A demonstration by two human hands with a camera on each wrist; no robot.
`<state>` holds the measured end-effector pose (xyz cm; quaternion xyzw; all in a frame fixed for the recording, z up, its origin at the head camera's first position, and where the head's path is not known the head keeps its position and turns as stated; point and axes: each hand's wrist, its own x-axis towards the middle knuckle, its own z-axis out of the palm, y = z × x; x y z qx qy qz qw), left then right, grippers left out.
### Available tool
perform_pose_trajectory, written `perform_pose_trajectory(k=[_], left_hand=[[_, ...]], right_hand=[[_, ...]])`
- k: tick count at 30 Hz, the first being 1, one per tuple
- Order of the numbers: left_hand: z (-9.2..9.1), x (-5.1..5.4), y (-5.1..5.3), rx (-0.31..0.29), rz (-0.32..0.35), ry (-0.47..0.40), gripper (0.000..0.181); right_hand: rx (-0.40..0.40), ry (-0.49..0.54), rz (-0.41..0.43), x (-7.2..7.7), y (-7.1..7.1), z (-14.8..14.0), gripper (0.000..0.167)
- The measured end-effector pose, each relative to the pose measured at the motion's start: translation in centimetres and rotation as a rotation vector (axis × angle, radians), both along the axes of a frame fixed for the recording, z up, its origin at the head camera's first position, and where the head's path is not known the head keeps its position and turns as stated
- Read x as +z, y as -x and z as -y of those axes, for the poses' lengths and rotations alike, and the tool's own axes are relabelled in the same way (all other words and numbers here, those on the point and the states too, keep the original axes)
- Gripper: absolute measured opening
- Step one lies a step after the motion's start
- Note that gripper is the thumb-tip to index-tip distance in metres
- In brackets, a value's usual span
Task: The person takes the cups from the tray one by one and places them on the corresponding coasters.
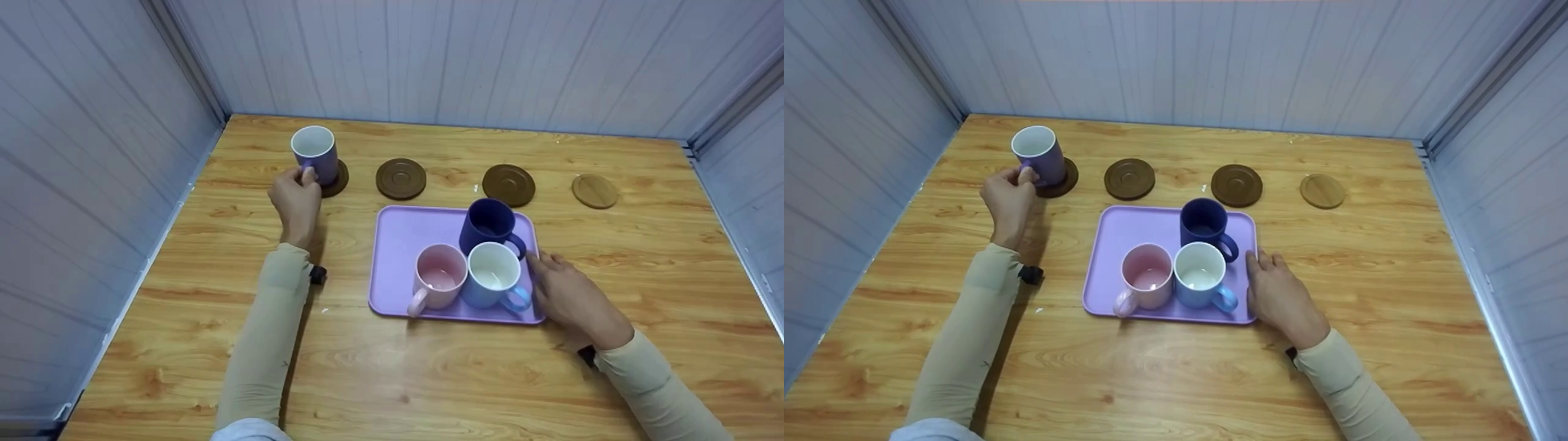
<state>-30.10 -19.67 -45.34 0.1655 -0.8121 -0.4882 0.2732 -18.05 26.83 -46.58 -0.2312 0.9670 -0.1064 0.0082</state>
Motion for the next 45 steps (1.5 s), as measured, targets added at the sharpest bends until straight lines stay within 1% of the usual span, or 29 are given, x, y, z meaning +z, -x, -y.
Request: perform_pose_trajectory(k=[9,14,18,21,23,25,28,30,31,36,37,39,42,45], left_hand=[[-0.1,0.2,-0.3,-0.003,0.009,-0.017,0.021],[0.0,0.1,-0.4,-0.004,0.031,-0.021,0.022],[0.1,0.2,-0.5,-0.005,0.054,-0.002,0.025],[0.2,0.2,-0.6,-0.003,0.09,0.014,0.029],[0.3,0.5,-0.7,0.003,0.115,0.019,0.033],[0.4,0.8,-0.8,0.016,0.119,0.02,0.038],[0.6,1.7,-1.2,0.043,0.094,0.019,0.044],[0.7,2.4,-1.6,0.061,0.051,0.018,0.043],[0.7,2.8,-1.8,0.067,0.025,0.019,0.042],[0.6,5.2,-3.0,0.071,-0.152,0.006,0.035],[0.5,5.7,-3.3,0.067,-0.187,0.0,0.033],[0.3,6.7,-3.9,0.05,-0.221,-0.028,0.03],[-0.4,8.1,-4.8,0.004,-0.241,-0.067,0.026],[-1.5,9.2,-5.7,-0.057,-0.245,-0.091,0.023]], right_hand=[[-0.017,-0.004,0.027,-0.2,-0.1,-0.1,0.051],[-0.023,-0.009,0.044,-0.2,-0.2,-0.1,0.051],[-0.026,-0.006,0.053,-0.1,-0.3,-0.1,0.052],[-0.023,-0.002,0.044,-0.1,-0.4,-0.1,0.051],[-0.021,-0.002,0.036,-0.2,-0.4,-0.1,0.051],[-0.017,-0.002,0.025,-0.2,-0.4,-0.1,0.051],[-0.01,-0.001,0.012,-0.3,-0.4,-0.1,0.05],[-0.005,0.001,0.005,-0.3,-0.4,0.0,0.05],[-0.003,0.002,0.004,-0.3,-0.4,0.0,0.05],[-0.013,-0.006,0.021,-0.1,-0.3,0.0,0.051],[-0.018,-0.009,0.028,0.0,-0.3,0.0,0.051],[-0.027,-0.013,0.044,0.0,-0.2,0.0,0.052],[-0.033,-0.014,0.058,0.0,-0.1,0.0,0.052],[-0.029,-0.011,0.057,0.0,0.0,0.0,0.052]])
